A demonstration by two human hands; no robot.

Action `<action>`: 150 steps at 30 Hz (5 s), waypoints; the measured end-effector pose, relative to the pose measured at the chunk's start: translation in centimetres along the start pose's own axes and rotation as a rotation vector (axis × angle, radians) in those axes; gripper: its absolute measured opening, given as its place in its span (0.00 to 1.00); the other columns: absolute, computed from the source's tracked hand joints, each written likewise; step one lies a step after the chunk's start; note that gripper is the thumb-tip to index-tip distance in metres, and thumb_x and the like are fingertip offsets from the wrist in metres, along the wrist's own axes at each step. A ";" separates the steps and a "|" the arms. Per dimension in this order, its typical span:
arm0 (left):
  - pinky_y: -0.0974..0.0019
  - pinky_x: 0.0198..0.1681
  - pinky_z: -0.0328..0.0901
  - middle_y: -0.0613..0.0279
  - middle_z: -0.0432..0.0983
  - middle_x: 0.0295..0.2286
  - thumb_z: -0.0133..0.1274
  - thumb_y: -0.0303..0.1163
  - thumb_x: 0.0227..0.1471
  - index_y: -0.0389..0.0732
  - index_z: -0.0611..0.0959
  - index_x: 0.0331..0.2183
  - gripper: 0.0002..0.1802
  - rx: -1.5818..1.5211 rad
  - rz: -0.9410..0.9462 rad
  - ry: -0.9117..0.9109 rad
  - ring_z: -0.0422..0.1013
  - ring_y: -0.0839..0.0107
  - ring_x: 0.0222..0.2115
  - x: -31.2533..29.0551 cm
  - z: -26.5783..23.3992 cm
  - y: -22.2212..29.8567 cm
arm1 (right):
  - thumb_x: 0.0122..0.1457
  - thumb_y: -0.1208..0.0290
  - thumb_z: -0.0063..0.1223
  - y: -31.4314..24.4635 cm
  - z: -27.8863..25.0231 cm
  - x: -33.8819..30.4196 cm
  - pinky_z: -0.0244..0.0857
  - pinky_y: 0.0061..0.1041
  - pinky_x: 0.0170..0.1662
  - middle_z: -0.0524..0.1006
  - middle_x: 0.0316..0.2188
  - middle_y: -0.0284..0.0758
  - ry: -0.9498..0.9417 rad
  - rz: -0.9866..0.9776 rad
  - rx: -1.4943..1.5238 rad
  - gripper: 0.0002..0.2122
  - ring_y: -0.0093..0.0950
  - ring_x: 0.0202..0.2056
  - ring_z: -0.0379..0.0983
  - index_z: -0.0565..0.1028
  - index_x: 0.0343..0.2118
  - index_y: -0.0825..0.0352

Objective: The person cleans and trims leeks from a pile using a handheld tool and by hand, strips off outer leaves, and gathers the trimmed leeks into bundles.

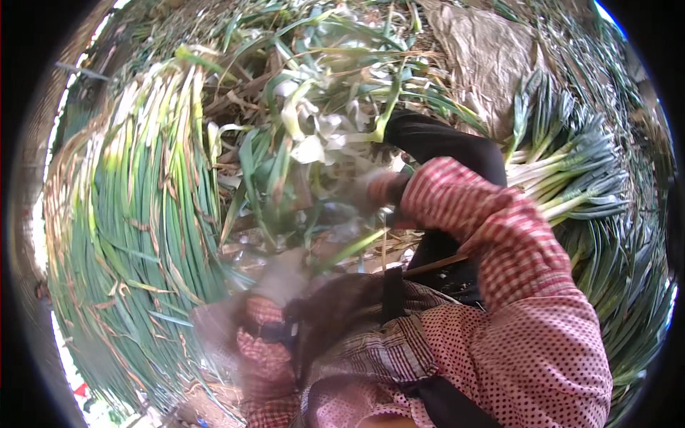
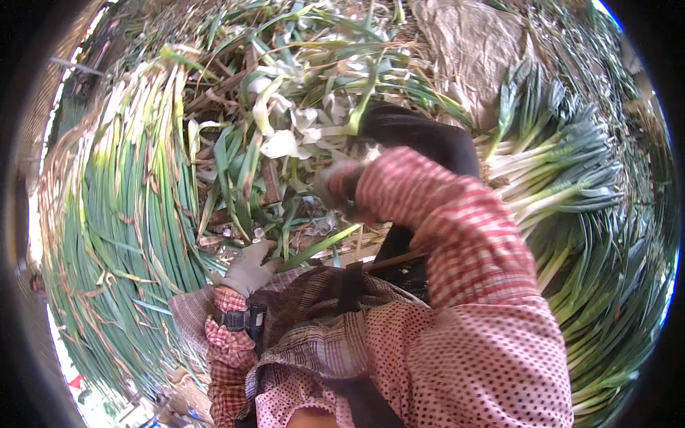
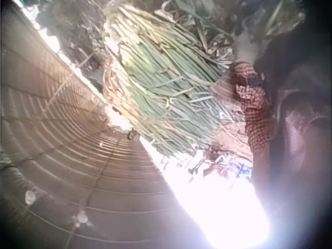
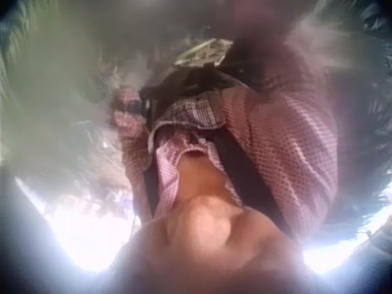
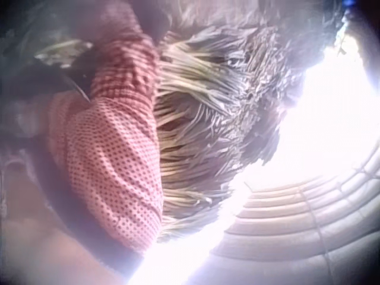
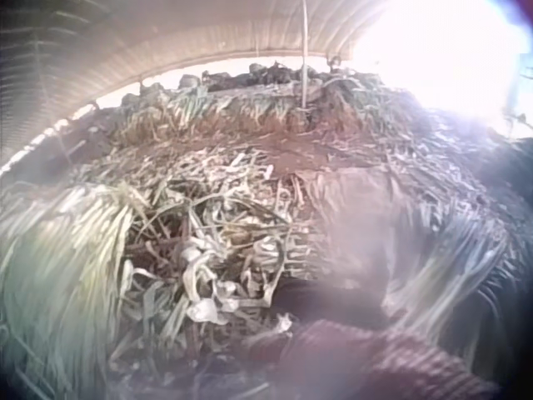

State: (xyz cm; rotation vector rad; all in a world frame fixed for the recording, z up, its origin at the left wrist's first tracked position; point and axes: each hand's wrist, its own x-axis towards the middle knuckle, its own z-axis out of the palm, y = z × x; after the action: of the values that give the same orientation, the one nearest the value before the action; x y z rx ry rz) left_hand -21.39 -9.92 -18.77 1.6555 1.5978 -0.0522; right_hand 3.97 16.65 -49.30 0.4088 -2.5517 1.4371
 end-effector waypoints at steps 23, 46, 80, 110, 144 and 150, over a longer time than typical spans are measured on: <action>0.61 0.45 0.69 0.52 0.80 0.39 0.56 0.34 0.54 0.38 0.79 0.46 0.18 -0.570 0.040 0.264 0.76 0.61 0.41 -3.7 1.6 -8.1 | 0.68 0.57 0.39 -34.9 -7.6 8.2 0.69 0.37 0.45 0.75 0.31 0.41 1.034 -0.420 0.693 0.17 0.41 0.37 0.74 0.70 0.41 0.68; 0.72 0.21 0.67 0.65 0.73 0.22 0.46 0.30 0.62 0.41 0.70 0.39 0.05 -0.948 0.347 0.657 0.71 0.76 0.20 1.9 -3.6 7.0 | 0.52 0.68 0.60 -42.8 -5.6 11.6 0.72 0.37 0.43 0.68 0.53 0.50 0.686 0.559 -0.531 0.36 0.43 0.42 0.76 0.55 0.63 0.66; 0.63 0.39 0.70 0.60 0.75 0.32 0.52 0.40 0.59 0.40 0.76 0.37 0.13 -1.107 0.480 0.489 0.73 0.62 0.38 -3.6 1.6 4.2 | 0.56 0.61 0.62 -21.8 -18.6 9.8 0.71 0.23 0.37 0.76 0.34 0.39 1.323 0.781 -0.025 0.23 0.27 0.35 0.75 0.69 0.46 0.74; 0.56 0.59 0.59 0.36 0.68 0.51 0.58 0.58 0.49 0.32 0.65 0.57 0.47 0.001 -0.417 0.715 0.65 0.47 0.54 12.7 -24.5 -16.1 | 0.44 0.68 0.58 -22.6 -6.3 18.7 0.61 0.30 0.55 0.70 0.51 0.40 0.644 0.646 1.493 0.42 0.30 0.51 0.68 0.53 0.64 0.70; 0.56 0.62 0.55 0.42 0.57 0.59 0.65 0.62 0.34 0.35 0.64 0.59 0.58 0.211 -1.013 0.773 0.57 0.49 0.59 14.3 -28.0 -19.9 | 0.39 0.74 0.64 -23.1 -6.7 17.9 0.58 0.27 0.54 0.69 0.45 0.35 0.846 0.753 1.171 0.37 0.27 0.47 0.66 0.61 0.55 0.77; 0.69 0.50 0.70 0.38 0.69 0.51 0.63 0.38 0.48 0.26 0.63 0.58 0.43 -0.696 -0.820 0.677 0.71 0.57 0.49 11.5 -26.2 -10.7 | 0.40 0.77 0.63 -23.4 -6.9 18.6 0.58 0.25 0.53 0.69 0.45 0.35 0.808 0.753 1.135 0.35 0.25 0.47 0.65 0.62 0.54 0.76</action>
State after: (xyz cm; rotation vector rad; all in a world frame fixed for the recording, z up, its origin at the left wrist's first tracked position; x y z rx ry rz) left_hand -41.06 12.76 -13.01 0.4169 2.3429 0.6292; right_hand -5.78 8.28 -21.43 -0.9310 -1.0665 2.4788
